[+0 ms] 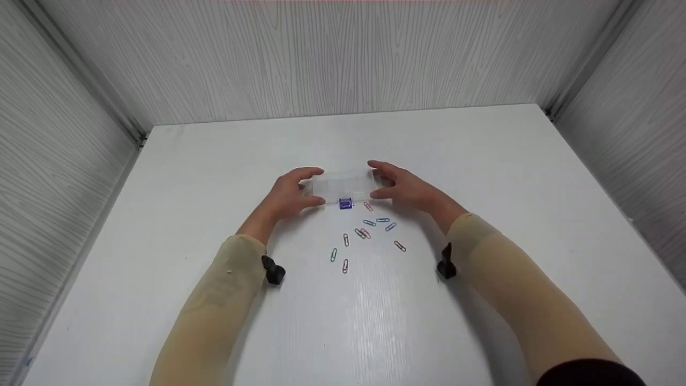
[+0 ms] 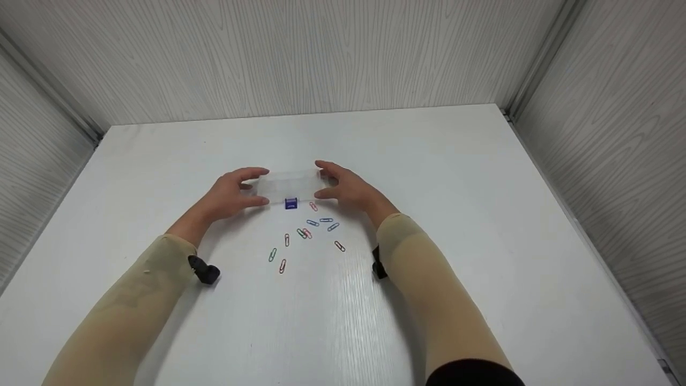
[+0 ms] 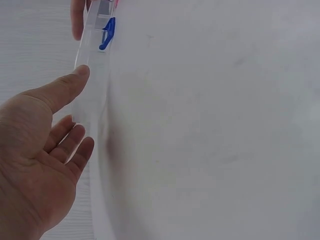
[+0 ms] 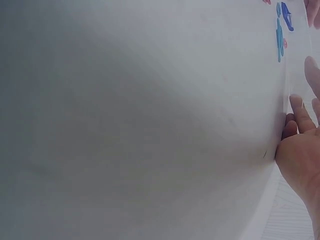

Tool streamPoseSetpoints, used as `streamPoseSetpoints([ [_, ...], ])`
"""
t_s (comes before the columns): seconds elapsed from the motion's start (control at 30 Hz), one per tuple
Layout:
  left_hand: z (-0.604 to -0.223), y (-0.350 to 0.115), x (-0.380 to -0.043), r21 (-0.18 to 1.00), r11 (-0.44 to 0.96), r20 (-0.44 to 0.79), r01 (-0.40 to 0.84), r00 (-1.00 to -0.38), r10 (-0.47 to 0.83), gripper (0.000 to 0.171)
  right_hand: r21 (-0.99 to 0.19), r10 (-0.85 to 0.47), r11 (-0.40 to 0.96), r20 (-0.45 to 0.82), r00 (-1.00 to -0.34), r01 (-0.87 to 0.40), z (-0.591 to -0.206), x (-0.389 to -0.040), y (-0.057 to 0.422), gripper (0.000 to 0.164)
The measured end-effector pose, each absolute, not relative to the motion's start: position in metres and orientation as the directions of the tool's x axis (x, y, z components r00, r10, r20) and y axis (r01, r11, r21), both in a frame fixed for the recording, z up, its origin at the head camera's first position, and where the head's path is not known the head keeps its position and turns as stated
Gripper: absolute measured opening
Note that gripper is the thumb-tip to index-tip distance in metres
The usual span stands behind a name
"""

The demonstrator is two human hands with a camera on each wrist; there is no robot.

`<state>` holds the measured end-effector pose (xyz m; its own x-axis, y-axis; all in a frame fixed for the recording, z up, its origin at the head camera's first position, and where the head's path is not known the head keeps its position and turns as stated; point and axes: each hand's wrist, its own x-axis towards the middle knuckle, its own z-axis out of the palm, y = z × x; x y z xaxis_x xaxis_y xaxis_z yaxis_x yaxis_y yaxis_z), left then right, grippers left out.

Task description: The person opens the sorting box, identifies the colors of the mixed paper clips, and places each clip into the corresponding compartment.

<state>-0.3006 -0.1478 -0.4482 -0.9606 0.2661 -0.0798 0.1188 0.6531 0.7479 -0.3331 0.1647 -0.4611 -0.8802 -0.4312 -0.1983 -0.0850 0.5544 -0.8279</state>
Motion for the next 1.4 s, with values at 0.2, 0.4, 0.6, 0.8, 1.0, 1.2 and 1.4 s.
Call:
streamPoseSetpoints([
  [0.2, -0.450, -0.150, -0.302, 0.753, 0.646, -0.074, 0.122, -0.961, 0.267, 0.069, -0.823, -0.420, 0.563, -0.209, -0.883, -0.073, -0.461, -0.331, 0.164, 0.085],
  [0.4, -0.452, -0.154, -0.303, 0.760, 0.641, -0.085, 0.108, -0.961, 0.264, 0.069, -0.819, -0.417, 0.569, -0.205, -0.885, -0.078, -0.462, -0.331, 0.160, 0.086],
  [0.6, -0.449, -0.156, -0.304, 0.772, 0.626, -0.086, 0.110, -0.958, 0.274, 0.069, -0.813, -0.410, 0.578, -0.208, -0.888, -0.076, -0.461, -0.332, 0.158, 0.085],
  [0.8, -0.448, -0.158, -0.305, 0.792, 0.600, -0.076, 0.112, -0.957, 0.280, 0.069, -0.820, -0.438, 0.564, -0.192, -0.878, -0.102, -0.462, -0.333, 0.159, 0.086],
  [1.0, -0.449, -0.160, -0.305, 0.801, 0.586, -0.064, 0.120, -0.957, 0.283, 0.068, -0.817, -0.433, 0.568, -0.195, -0.880, -0.099, -0.465, -0.333, 0.159, 0.082],
  [1.2, -0.447, -0.163, -0.304, 0.805, 0.579, -0.039, 0.126, -0.964, 0.264, 0.067, -0.825, -0.435, 0.558, -0.199, -0.878, -0.089, -0.463, -0.332, 0.157, 0.082],
  [1.4, -0.440, -0.163, -0.306, 0.823, 0.556, 0.025, 0.121, -0.984, 0.177, 0.061, -0.822, -0.438, 0.560, -0.194, -0.878, -0.098, -0.459, -0.332, 0.156, 0.083],
])
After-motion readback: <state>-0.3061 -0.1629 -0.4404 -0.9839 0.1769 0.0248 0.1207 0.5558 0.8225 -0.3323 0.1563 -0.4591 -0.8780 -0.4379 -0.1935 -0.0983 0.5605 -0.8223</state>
